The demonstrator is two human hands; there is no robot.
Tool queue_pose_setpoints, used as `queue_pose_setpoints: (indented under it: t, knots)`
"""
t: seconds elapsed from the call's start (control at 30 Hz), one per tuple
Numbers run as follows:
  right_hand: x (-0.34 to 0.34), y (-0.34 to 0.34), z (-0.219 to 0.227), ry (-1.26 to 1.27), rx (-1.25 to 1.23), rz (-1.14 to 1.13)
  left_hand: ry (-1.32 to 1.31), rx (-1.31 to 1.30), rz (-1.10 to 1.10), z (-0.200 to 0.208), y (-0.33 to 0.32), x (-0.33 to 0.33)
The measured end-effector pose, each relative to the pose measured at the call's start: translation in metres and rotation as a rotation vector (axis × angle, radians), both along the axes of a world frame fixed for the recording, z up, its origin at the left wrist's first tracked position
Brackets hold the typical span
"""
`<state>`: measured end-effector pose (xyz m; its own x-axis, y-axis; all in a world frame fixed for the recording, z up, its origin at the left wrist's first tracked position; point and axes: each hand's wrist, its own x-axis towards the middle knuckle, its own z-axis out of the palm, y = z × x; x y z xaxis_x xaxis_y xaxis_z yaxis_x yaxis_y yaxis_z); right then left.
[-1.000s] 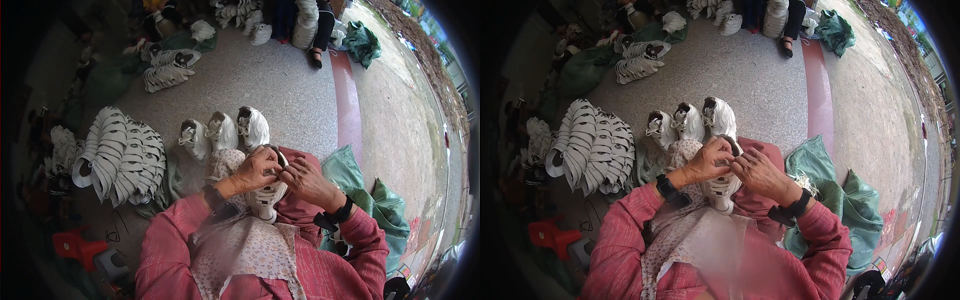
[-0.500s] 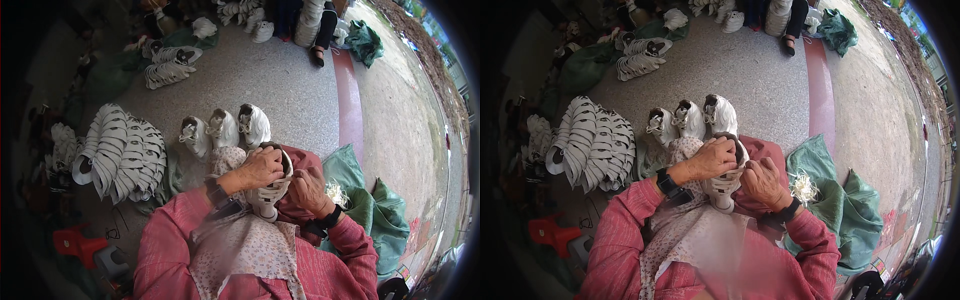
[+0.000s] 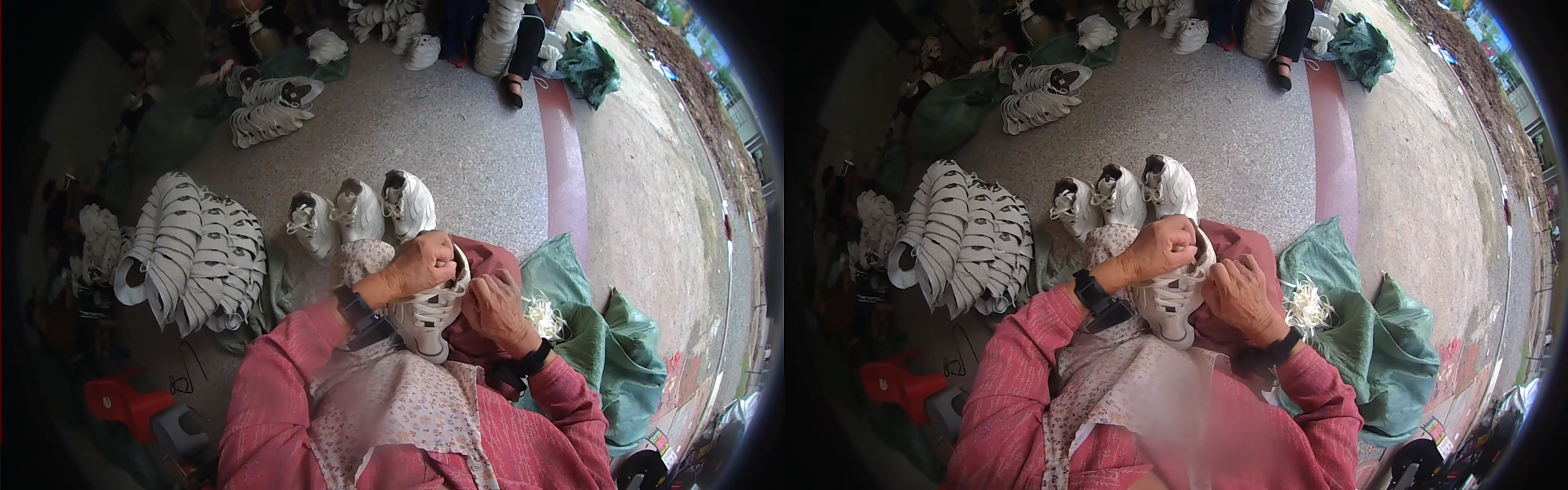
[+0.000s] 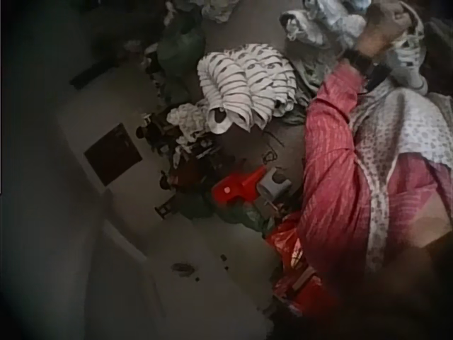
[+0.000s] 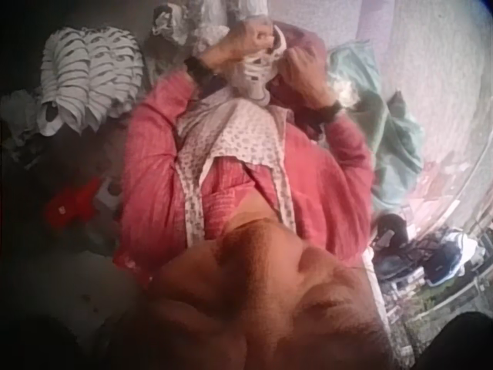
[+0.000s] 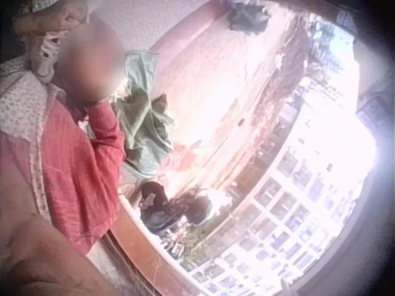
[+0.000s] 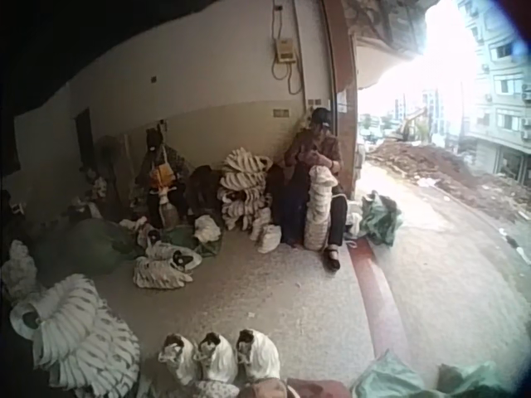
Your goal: The person sits on the floor and laces a white sneaker by hand. They thread the laces through the eyelets, pull them tight, and tie a knot. The person works on a single shoe while surrounded by stacks of similar footwear.
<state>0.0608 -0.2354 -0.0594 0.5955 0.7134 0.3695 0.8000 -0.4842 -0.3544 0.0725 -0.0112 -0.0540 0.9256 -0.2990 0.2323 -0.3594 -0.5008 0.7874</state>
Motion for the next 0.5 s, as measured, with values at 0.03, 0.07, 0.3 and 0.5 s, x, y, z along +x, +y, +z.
queue_pose_setpoints:
  t: [0.03,0.07,0.3,0.5]
  knots:
    - [0.0,0.001,0.001,0.042,0.008,-0.002,0.022,-0.028,0.009,0.0,0.003,-0.003]
    - [0.0,0.002,0.002,0.017,0.012,0.01,0.047,-0.056,0.02,-0.001,0.004,-0.005]
    - [0.003,0.006,0.008,-0.022,0.01,0.038,-0.094,-0.024,0.063,0.005,0.001,-0.012]
    - [0.006,0.007,0.008,-0.101,-0.027,0.066,-0.056,-0.025,-0.086,0.007,0.009,-0.018]
